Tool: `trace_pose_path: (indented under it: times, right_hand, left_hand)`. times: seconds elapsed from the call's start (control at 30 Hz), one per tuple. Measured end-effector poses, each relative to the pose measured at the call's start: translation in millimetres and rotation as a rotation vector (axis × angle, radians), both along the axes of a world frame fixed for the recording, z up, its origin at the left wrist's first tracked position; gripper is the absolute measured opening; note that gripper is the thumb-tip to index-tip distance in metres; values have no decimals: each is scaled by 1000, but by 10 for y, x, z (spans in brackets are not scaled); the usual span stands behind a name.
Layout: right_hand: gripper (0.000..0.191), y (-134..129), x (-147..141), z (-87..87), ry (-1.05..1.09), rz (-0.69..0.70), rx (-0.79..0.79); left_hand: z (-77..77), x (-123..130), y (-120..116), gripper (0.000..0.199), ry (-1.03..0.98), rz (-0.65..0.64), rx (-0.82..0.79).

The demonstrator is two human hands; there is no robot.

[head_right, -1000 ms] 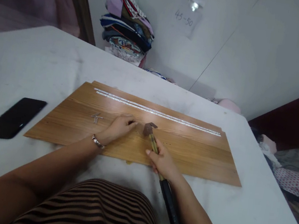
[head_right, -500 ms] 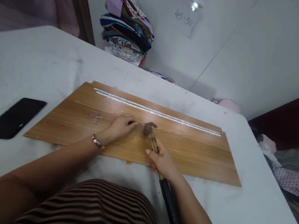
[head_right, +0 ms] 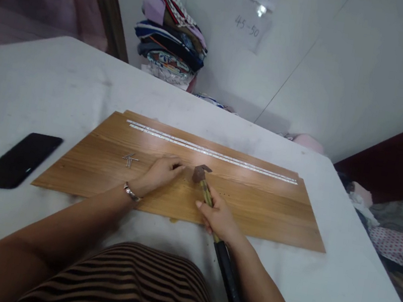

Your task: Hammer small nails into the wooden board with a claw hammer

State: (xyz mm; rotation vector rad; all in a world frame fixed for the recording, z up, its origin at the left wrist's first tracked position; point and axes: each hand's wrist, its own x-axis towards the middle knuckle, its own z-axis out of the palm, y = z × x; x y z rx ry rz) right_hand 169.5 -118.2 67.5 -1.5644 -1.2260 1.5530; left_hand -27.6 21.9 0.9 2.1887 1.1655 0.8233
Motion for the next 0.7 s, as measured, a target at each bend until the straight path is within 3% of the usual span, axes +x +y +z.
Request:
trace_pose_path:
  times: [0.7]
  right_hand:
    - [87,-15,5,-15,8,8,6]
  left_hand:
    - [-30,2,13,15,3,-7,-12]
